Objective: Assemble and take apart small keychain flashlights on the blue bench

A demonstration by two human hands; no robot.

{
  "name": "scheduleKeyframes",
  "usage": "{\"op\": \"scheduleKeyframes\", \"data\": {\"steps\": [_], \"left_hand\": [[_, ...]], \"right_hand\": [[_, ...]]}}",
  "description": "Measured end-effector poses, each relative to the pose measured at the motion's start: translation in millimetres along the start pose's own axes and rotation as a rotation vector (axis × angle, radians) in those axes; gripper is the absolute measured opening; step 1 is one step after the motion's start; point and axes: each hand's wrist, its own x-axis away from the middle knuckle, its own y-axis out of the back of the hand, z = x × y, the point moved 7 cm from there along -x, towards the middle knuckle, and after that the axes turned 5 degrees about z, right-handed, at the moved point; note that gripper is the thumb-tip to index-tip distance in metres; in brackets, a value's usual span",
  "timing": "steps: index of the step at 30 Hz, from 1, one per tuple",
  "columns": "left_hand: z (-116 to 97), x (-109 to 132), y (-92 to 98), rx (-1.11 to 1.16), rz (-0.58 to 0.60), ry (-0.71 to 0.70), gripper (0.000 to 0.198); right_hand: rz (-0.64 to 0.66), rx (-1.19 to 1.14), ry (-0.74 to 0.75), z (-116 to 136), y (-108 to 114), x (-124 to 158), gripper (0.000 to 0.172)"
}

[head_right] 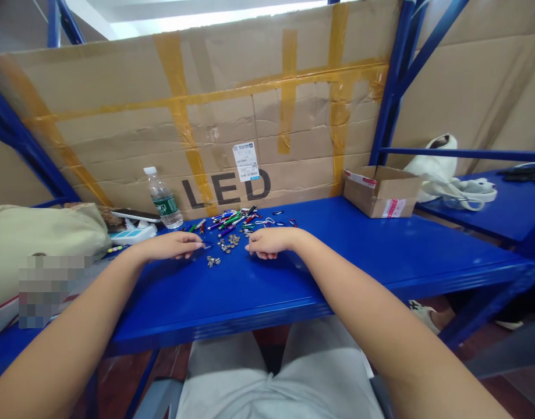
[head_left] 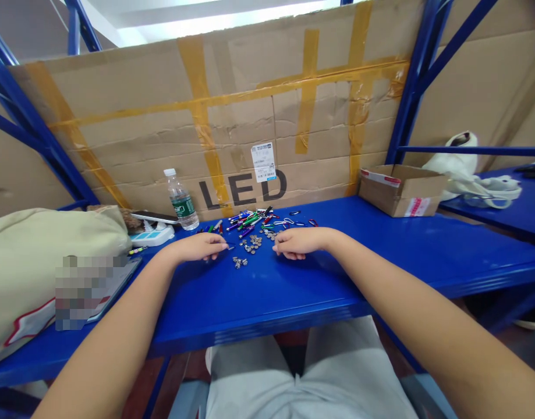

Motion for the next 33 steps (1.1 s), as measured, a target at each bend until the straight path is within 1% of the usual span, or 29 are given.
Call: {"op": "scheduleKeyframes", "data": {"steps": [2,3,5,6,8,10,12,14,16,18,20,21,23,25,27,28,29,31,33], "left_hand": [[13.5,0.6,6.8,0.019,-0.04,0.104,0.044],[16.7,-0.1,10.4,0.044,-0.082,0.138,0.044],[16.1,-5.3,16.6,0.129,-0.189,0.155,0.043],[13.7,-10.1,18.6,0.187,-0.239,0.143,0.043],[8.0,-22.5,21.8,0.321,-0.342,0.086,0.05],[4.1,-35.5,23.8,0.473,-0.427,-0.003,0.058],[3.1,-43.4,26.9,0.549,-0.506,-0.09,0.063],[4.3,-43.3,31.3,0.511,-0.566,-0.144,0.061],[6.6,-35.6,37.2,0.343,-0.6,-0.143,0.054],[10.7,-24.1,43.1,0.054,-0.597,-0.068,0.041],[19.9,-12.9,47.2,-0.249,-0.544,0.074,0.026],[26.4,-8.1,48.2,-0.342,-0.5,0.145,0.023],[39.5,-1.5,47.0,-0.417,-0.393,0.253,0.025],[47.4,0.8,42.7,-0.435,-0.301,0.299,0.025],[49.1,-0.5,37.7,-0.457,-0.242,0.307,0.02],[47.5,-1.7,36.0,-0.466,-0.234,0.298,0.017],[44.7,-2.9,35.2,-0.464,-0.244,0.283,0.016],[34.8,-4.2,35.4,-0.416,-0.306,0.218,0.017],[19.4,-3.9,34.5,-0.294,-0.375,0.083,0.02]], "right_hand": [[0.016,0.003,0.0,-0.8,-1.4,-0.7,0.025],[0.019,0.005,0.001,-0.7,-1.9,-1.0,0.025],[0.016,0.007,0.003,-0.4,-2.3,-1.4,0.026],[0.012,0.006,0.005,-0.4,-2.1,-1.6,0.027],[0.009,-0.002,0.008,-0.7,-1.8,-1.9,0.028],[0.016,-0.011,0.013,-1.0,-2.0,-2.1,0.028],[0.03,-0.013,0.019,-1.1,-2.7,-2.2,0.027],[0.038,-0.008,0.023,-1.5,-2.9,-2.3,0.027],[0.038,-0.003,0.026,-2.1,-2.8,-2.6,0.028],[0.04,0.003,0.03,-2.7,-2.8,-3.1,0.028],[0.041,0.003,0.031,-3.0,-3.1,-3.4,0.027],[0.035,0.002,0.028,-2.9,-3.0,-3.4,0.026],[0.015,0.005,0.018,-1.6,-2.4,-2.8,0.024],[-0.023,0.027,-0.002,-0.1,-0.7,-1.4,0.022],[-0.085,0.069,-0.031,0.3,3.4,-0.1,0.021],[-0.124,0.093,-0.049,-0.4,6.4,0.4,0.02],[-0.166,0.116,-0.067,-1.7,9.9,0.6,0.02],[-0.252,0.167,-0.07,-3.5,17.1,0.0,0.021],[-0.348,0.235,-0.025,-2.2,23.7,-1.3,0.021]]}}
